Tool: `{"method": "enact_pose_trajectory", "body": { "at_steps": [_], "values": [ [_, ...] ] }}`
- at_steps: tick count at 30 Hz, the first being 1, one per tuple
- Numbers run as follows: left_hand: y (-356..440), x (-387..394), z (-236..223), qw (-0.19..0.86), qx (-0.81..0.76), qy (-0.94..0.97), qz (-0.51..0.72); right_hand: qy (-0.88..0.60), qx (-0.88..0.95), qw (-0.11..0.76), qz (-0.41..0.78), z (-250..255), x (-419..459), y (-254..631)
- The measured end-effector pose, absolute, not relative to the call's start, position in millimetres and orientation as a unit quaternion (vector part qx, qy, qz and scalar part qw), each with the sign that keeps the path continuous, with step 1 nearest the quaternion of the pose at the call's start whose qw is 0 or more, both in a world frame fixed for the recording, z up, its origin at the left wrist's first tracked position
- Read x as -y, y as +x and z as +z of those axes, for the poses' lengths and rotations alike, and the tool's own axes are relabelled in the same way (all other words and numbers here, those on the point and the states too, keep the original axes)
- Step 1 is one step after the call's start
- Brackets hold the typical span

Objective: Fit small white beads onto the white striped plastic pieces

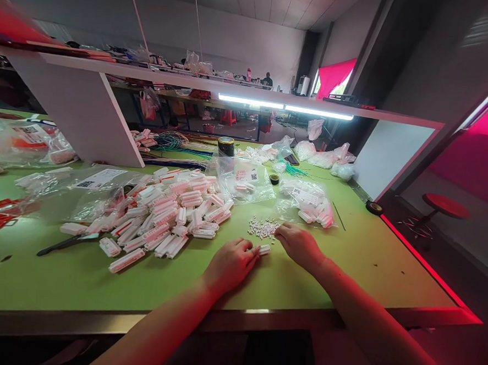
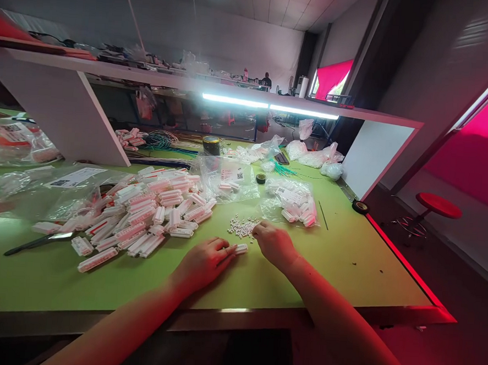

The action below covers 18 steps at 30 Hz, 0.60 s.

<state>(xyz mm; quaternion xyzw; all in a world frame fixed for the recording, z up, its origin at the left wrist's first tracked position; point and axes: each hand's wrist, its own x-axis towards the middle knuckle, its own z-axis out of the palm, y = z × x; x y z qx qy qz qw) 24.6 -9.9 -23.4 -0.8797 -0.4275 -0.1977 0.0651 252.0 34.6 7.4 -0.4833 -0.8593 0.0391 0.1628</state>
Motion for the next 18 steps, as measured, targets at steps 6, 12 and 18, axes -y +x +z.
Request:
{"method": "enact_pose_trajectory", "body": {
  "at_steps": [6,12,18],
  "values": [
    [26.7,11.0,-27.4,0.113,0.419,-0.877,-0.206,-0.473,0.872,0.113,0.058,-4.0,-36.1,244.3],
    [26.0,11.1,-24.8,0.085,0.435,-0.873,-0.204,-0.454,0.861,0.206,0.102,-15.8,-40.9,246.6],
    [27.2,11.1,-25.3,0.075,0.440,-0.872,-0.199,-0.400,0.816,0.331,0.253,-12.8,-40.0,248.3]
  ]
}}
